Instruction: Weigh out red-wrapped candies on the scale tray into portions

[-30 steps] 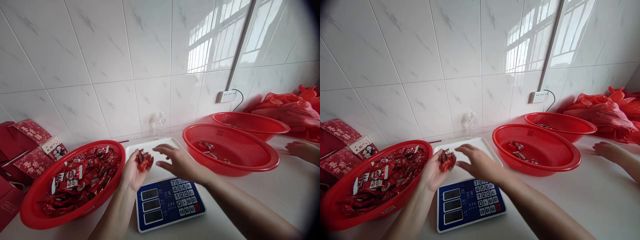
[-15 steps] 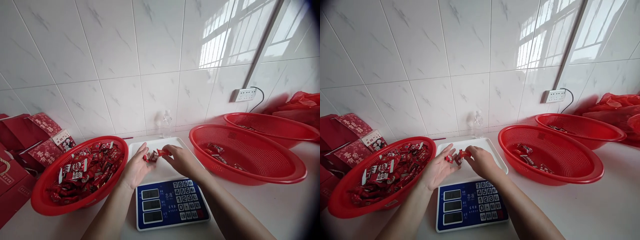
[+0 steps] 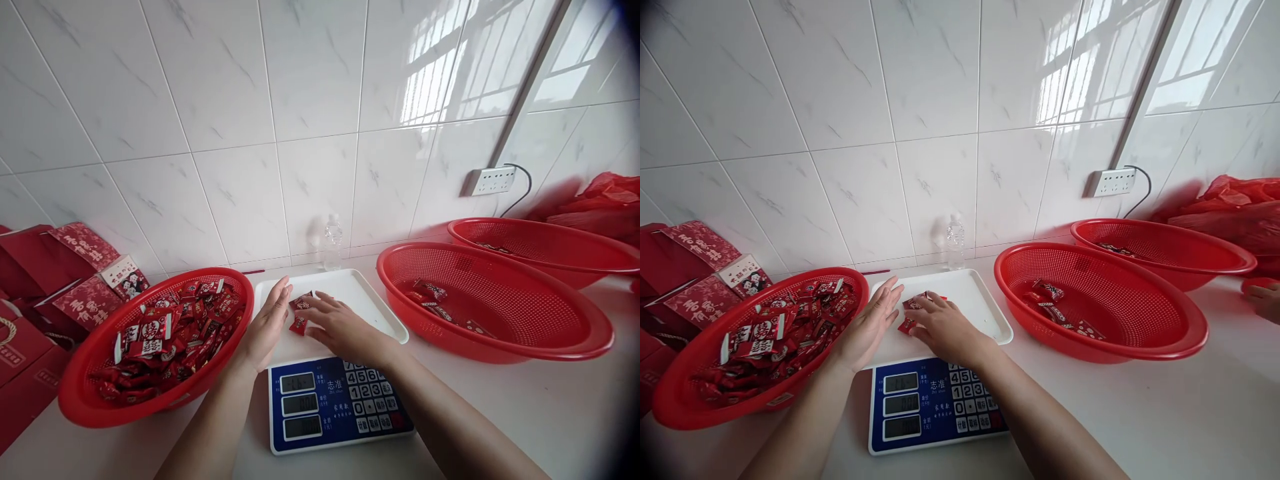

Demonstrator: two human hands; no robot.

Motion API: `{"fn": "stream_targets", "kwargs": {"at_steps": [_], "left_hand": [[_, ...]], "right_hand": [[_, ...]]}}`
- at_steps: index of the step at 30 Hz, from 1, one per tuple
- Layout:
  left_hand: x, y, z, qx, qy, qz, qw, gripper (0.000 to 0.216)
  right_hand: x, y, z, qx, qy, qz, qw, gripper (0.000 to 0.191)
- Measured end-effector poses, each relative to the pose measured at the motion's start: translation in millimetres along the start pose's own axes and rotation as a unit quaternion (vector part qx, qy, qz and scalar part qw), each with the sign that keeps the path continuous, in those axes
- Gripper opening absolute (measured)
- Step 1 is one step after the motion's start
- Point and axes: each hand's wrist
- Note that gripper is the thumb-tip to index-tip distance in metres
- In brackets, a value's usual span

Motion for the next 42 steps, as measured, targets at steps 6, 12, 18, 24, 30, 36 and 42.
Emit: {"fn": "stream_targets", "kwargs": {"at_steps": [6, 12, 18, 24, 30, 36, 42], "left_hand": [[2, 0, 5, 0.005, 0.083, -0.003, 0.997, 0.048], [15, 14, 23, -0.107, -0.157, 0.075, 0.979, 0.038], [103, 35, 44, 0.172, -0.637, 0.078, 0.747, 0.026], [172, 58, 47, 0.329, -0.628, 0.004, 0.705, 0.062], [175, 52, 25, 0.331, -0.642, 0.026, 0.691, 0.088], [175, 50, 33, 0.258, -0.632, 0.042, 0.73, 0.028], [158, 44, 50, 0.237, -0.586, 0.099, 0.768, 0.036]], "right_hand": [[4, 1, 4, -0.012, -0.017, -0.056, 0.998, 0.033], [18, 11, 15, -0.036, -0.012, 0.0, 0.999, 0.036], [22, 19, 34, -0.08, 0.008, 0.047, 0.996, 0.043], [28, 23, 30, -0.074, 0.012, 0.052, 0.996, 0.042], [27, 25, 24, -0.071, 0.019, 0.041, 0.996, 0.043], [28, 27, 24, -0.074, 0.029, 0.033, 0.996, 0.045], [27, 26, 26, -0.066, 0.023, 0.034, 0.997, 0.044]]}}
Point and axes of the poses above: each hand's wrist, its own y-axis away from the middle knuckle, its own x-axis out of the back of the hand, z = x × y, and after that the axes turned 12 degrees about -z, right-handed
